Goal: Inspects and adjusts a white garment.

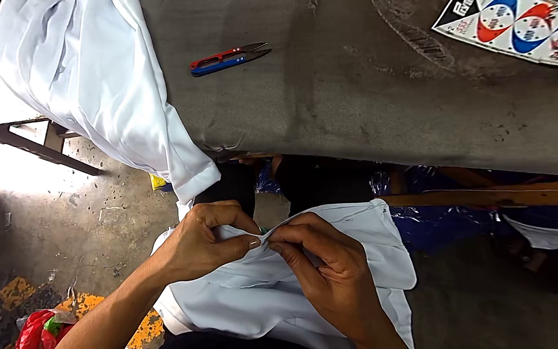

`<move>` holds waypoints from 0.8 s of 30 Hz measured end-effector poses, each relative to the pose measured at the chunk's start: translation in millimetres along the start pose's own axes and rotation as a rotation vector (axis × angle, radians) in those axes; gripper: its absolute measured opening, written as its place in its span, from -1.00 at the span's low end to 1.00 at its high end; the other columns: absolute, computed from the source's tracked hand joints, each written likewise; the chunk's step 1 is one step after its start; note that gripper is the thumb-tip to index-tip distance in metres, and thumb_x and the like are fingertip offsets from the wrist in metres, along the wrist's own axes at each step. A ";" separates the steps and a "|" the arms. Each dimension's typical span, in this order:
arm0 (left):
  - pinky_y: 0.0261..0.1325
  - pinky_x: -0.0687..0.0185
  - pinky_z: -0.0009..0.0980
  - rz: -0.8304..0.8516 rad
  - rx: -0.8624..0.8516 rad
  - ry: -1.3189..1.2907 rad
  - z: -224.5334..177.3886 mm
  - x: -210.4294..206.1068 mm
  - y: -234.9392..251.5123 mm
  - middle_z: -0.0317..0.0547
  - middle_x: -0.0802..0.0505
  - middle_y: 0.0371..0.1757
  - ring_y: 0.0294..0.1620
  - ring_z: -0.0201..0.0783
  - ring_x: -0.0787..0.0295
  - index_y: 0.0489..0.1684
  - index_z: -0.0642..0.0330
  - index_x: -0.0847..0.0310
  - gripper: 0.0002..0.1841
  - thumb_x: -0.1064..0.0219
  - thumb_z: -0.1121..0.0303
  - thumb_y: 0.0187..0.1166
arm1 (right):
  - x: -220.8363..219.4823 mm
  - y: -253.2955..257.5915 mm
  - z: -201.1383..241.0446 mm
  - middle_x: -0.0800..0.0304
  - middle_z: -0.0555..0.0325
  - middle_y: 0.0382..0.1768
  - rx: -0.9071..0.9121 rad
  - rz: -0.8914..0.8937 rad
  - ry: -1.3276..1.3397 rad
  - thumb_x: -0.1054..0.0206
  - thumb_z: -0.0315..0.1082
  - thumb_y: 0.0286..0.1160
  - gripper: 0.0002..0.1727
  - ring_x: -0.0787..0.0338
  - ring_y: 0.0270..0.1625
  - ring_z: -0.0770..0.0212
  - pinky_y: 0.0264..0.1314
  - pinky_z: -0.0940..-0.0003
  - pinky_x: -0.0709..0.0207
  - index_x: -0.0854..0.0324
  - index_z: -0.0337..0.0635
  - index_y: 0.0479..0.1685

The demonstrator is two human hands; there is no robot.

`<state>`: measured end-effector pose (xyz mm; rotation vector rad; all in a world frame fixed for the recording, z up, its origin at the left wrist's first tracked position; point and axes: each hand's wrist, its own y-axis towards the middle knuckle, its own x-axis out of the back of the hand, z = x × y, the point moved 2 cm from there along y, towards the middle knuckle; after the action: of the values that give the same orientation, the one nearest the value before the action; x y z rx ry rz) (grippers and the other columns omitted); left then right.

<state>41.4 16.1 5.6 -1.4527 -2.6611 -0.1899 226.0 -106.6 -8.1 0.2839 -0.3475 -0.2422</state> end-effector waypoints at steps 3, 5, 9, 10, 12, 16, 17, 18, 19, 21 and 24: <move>-0.16 -0.61 -0.64 0.015 -0.006 -0.012 -0.1 0.4 0.3 -0.26 -0.80 -0.23 -0.19 -0.56 -0.69 -0.16 0.27 -0.83 -0.88 -0.44 0.40 0.57 | -0.1 0.1 0.1 -0.76 0.20 -0.21 0.005 0.004 0.022 -0.39 -0.40 0.60 -0.88 -0.73 -0.17 0.49 -0.15 0.67 -0.64 -0.85 -0.20 -0.17; -0.16 -0.61 -0.64 0.027 -0.005 -0.032 0.1 0.7 0.7 -0.25 -0.81 -0.22 -0.19 -0.56 -0.69 -0.15 0.28 -0.83 -0.87 -0.44 0.40 0.58 | 0.4 0.5 0.5 -0.76 0.21 -0.21 0.007 0.011 0.025 -0.39 -0.39 0.61 -0.88 -0.73 -0.16 0.49 -0.15 0.68 -0.63 -0.84 -0.19 -0.17; -0.15 -0.61 -0.62 0.029 -0.009 -0.063 0.1 0.3 -0.1 -0.24 -0.80 -0.21 -0.19 -0.53 -0.69 -0.16 0.29 -0.82 -0.90 -0.44 0.44 0.56 | 0.1 0.4 1.1 -0.75 0.21 -0.21 0.014 0.017 0.022 -0.36 -0.40 0.62 -0.87 -0.72 -0.16 0.49 -0.14 0.67 -0.63 -0.84 -0.20 -0.16; -0.16 -0.60 -0.63 0.025 -0.015 -0.067 -0.3 -0.1 -0.3 -0.24 -0.79 -0.21 -0.20 -0.54 -0.68 -0.17 0.28 -0.81 -0.91 -0.45 0.45 0.55 | -0.2 0.4 1.3 -0.74 0.21 -0.21 0.016 0.014 0.017 -0.37 -0.40 0.62 -0.87 -0.72 -0.16 0.49 -0.14 0.68 -0.63 -0.84 -0.20 -0.16; -0.19 -0.59 -0.63 0.008 -0.021 -0.066 -1.4 -0.5 -0.2 -0.25 -0.78 -0.22 -0.23 -0.54 -0.66 -0.19 0.28 -0.79 -0.93 -0.45 0.47 0.53 | -1.1 0.6 1.4 -0.74 0.21 -0.21 0.022 0.004 0.013 -0.37 -0.39 0.62 -0.87 -0.72 -0.16 0.50 -0.14 0.68 -0.63 -0.84 -0.19 -0.16; -0.14 -0.59 -0.61 -0.021 -0.033 -0.043 -2.7 -0.7 -1.1 -0.24 -0.77 -0.21 -0.18 -0.52 -0.67 -0.22 0.27 -0.78 -0.94 -0.47 0.47 0.51 | -2.4 1.7 1.3 -0.74 0.22 -0.21 0.021 0.005 0.013 -0.37 -0.39 0.62 -0.87 -0.72 -0.16 0.50 -0.15 0.68 -0.63 -0.84 -0.18 -0.16; -0.12 -0.60 -0.60 -0.029 -0.034 -0.040 -3.0 -0.7 -1.3 -0.24 -0.77 -0.21 -0.17 -0.51 -0.67 -0.22 0.26 -0.78 -0.94 -0.48 0.46 0.50 | -2.5 2.2 1.7 -0.75 0.22 -0.21 0.019 0.007 0.012 -0.37 -0.39 0.62 -0.87 -0.72 -0.17 0.50 -0.16 0.68 -0.62 -0.84 -0.18 -0.16; -0.11 -0.60 -0.59 -0.034 -0.035 -0.040 -3.4 -0.6 -1.4 -0.24 -0.77 -0.21 -0.16 -0.50 -0.67 -0.23 0.26 -0.78 -0.93 -0.48 0.46 0.50 | -2.7 2.6 2.1 -0.75 0.21 -0.21 0.019 0.009 0.013 -0.37 -0.39 0.62 -0.87 -0.72 -0.17 0.50 -0.16 0.68 -0.62 -0.84 -0.17 -0.16; -0.10 -0.60 -0.59 -0.035 -0.034 -0.042 -3.8 -0.4 -1.5 -0.24 -0.77 -0.20 -0.16 -0.50 -0.67 -0.22 0.26 -0.78 -0.94 -0.48 0.46 0.50 | -2.9 3.0 2.1 -0.75 0.22 -0.21 0.020 0.009 0.013 -0.37 -0.39 0.62 -0.87 -0.71 -0.17 0.50 -0.16 0.68 -0.62 -0.84 -0.17 -0.16; -0.11 -0.61 -0.60 -0.032 -0.028 -0.047 -4.0 0.0 -1.5 -0.24 -0.78 -0.20 -0.16 -0.50 -0.68 -0.22 0.26 -0.77 -0.93 -0.49 0.46 0.50 | -3.5 3.4 2.0 -0.74 0.21 -0.21 0.028 0.007 0.014 -0.38 -0.39 0.62 -0.87 -0.72 -0.16 0.50 -0.15 0.68 -0.62 -0.84 -0.18 -0.16; -0.14 -0.61 -0.61 -0.026 -0.017 -0.058 -3.7 0.7 -1.6 -0.24 -0.79 -0.20 -0.18 -0.51 -0.68 -0.21 0.27 -0.78 -0.93 -0.49 0.46 0.50 | -3.7 3.8 2.0 -0.74 0.21 -0.21 0.034 0.009 0.019 -0.38 -0.40 0.61 -0.88 -0.72 -0.16 0.50 -0.14 0.68 -0.63 -0.84 -0.19 -0.17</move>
<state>39.8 15.3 9.2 -1.4514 -2.7312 -0.1753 222.7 -102.6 -6.2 0.3182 -0.3347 -0.2250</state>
